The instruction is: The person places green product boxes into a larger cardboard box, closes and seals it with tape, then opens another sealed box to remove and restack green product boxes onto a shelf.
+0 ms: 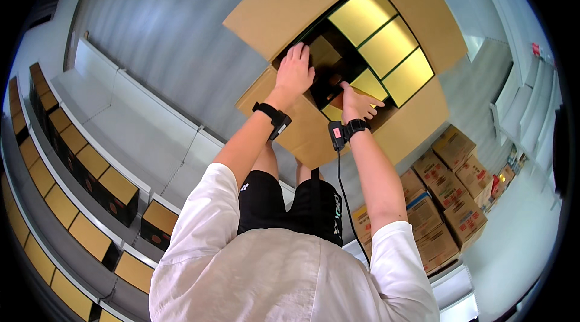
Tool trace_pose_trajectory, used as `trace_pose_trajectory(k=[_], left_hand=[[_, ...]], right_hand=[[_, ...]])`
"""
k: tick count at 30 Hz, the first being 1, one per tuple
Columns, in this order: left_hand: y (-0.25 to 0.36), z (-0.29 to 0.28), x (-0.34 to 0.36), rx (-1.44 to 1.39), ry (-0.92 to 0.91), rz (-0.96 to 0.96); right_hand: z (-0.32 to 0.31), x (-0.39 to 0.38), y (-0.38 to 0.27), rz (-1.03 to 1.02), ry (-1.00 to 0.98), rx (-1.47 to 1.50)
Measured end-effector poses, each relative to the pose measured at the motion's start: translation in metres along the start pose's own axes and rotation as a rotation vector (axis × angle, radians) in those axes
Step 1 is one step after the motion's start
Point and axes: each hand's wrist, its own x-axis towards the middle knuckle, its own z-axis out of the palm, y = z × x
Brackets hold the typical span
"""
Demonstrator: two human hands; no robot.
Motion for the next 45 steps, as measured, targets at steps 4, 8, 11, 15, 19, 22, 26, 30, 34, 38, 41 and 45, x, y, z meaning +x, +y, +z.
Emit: trace_pose_trajectory(k=[4, 8, 11, 15, 19, 22, 26, 30, 34, 38, 41, 45], left_hand=[[-0.009, 0.018, 0.015, 0.117, -0.119, -0.006], [-0.006, 0.022, 0.013, 0.206, -0.120, 0.006], [-0.009, 0.028, 0.012, 0.230, -0.164, 0.025], [-0.008, 0.033, 0.008, 0.223, -0.133, 0.052], [-0.002, 0.028, 0.013, 0.066, -0.123, -0.007], [-0.003, 0.027, 0.020, 0.049, -0.093, -0.019], [-0.006, 0.024, 0.044, 0.061, -0.122, -0.080], [-0.009, 0.020, 0.062, 0.305, -0.205, 0.025], [-0.009, 0.016, 0.076, 0.421, -0.347, -0.010], [-0.010, 0.022, 0.083, 0.460, -0.359, 0.022], [-0.009, 0.012, 0.086, 0.403, -0.365, -0.004], [-0.005, -0.015, 0.074, 0.340, -0.275, 0.014]], right_hand=[[0.002, 0.004, -0.002, 0.020, -0.006, -0.066], [0.001, 0.003, -0.003, 0.041, 0.007, -0.090], [0.001, 0.003, -0.005, 0.049, 0.019, -0.092], [0.006, 0.007, -0.005, 0.074, 0.039, -0.100], [0.005, 0.004, -0.007, 0.087, 0.052, -0.102], [0.004, 0.003, -0.008, 0.092, 0.051, -0.105], [0.007, 0.005, -0.006, 0.076, 0.068, -0.102], [0.012, 0.007, -0.004, 0.064, 0.107, -0.103], [0.011, 0.006, -0.004, 0.061, 0.121, -0.114], [0.012, 0.006, -0.003, 0.067, 0.127, -0.112], [0.010, 0.005, -0.006, 0.072, 0.126, -0.101], [0.013, 0.008, -0.002, 0.058, 0.144, -0.107]])
